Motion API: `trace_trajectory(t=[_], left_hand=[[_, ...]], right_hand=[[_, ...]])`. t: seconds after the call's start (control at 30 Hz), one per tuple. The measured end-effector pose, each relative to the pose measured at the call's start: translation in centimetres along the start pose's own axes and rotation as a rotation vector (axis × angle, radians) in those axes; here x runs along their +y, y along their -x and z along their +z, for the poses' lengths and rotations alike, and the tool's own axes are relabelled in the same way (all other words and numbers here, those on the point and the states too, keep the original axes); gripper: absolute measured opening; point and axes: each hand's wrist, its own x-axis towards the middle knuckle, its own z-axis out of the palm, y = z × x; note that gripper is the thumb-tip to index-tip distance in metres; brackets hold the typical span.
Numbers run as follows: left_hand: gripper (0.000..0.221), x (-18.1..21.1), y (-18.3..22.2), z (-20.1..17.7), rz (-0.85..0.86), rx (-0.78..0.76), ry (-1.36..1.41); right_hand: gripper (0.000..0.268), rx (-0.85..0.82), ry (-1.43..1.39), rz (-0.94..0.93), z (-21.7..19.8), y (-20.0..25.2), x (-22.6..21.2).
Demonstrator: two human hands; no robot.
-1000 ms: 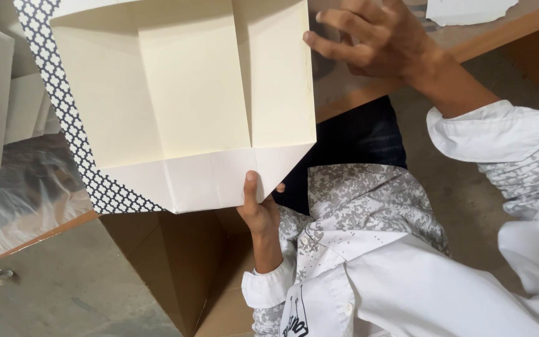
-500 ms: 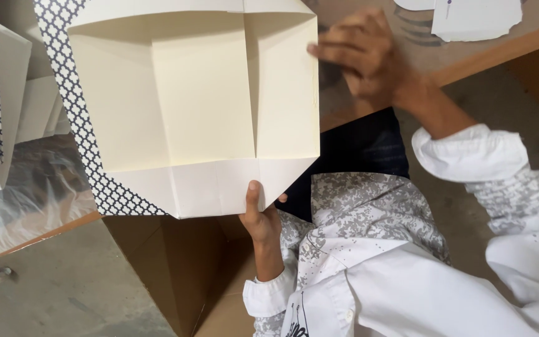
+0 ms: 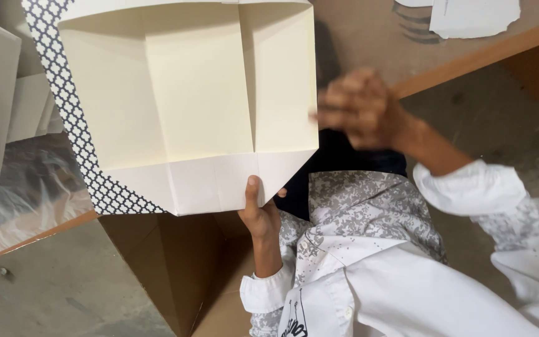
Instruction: Assembling and gluing patterned paper boxes on a work table.
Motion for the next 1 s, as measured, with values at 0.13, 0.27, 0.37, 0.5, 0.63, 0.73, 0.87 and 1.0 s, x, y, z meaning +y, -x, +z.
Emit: trace_trajectory(t=[0.13,0.27,0.37,0.5,0.63,0.73,0.87,1.0], left_hand=[[0.042,0.3,0.3,0.5,0.009,-0.001,0.013],[0.041,-0.1,0.6,0.2,-0.001,0.019,0.023],[0.041,-0.6,0.7,-0.2,0.010,0.028,0.045],[0.046,-1.5,-0.2,-0.3,-0.024,0.082,0.075],[0.048,-1.4,-1.2,1.3,-0.037,0.073,0.080],[0.048,-1.6,-1.6,2.0,-0.121,0.102,0.055],[0.043,-2.7,-1.8,0.2,-0.072,0.038,0.087],[0.039,-2.9,-0.6,-3.1,-0.074,0.026,0.132]], right_hand=[[0.060,-0.117,0.276,0.096,0.1,-1.6,5.5],[0.053,-0.043,0.212,0.165,-0.4,-3.4,7.8],[0.059,-0.053,0.166,0.231,-1.0,-4.0,5.7],[0.064,-0.068,-0.047,0.351,-1.6,-3.4,1.8],[0.049,0.112,-0.190,0.412,-3.5,-3.7,-2.7],[0.042,0.220,-0.263,0.529,-3.7,-3.3,-4.1],[0.043,0.293,-0.182,0.684,-4.0,-4.0,-3.7],[0.044,0.328,0.054,0.638,-3.6,-4.9,-1.5]])
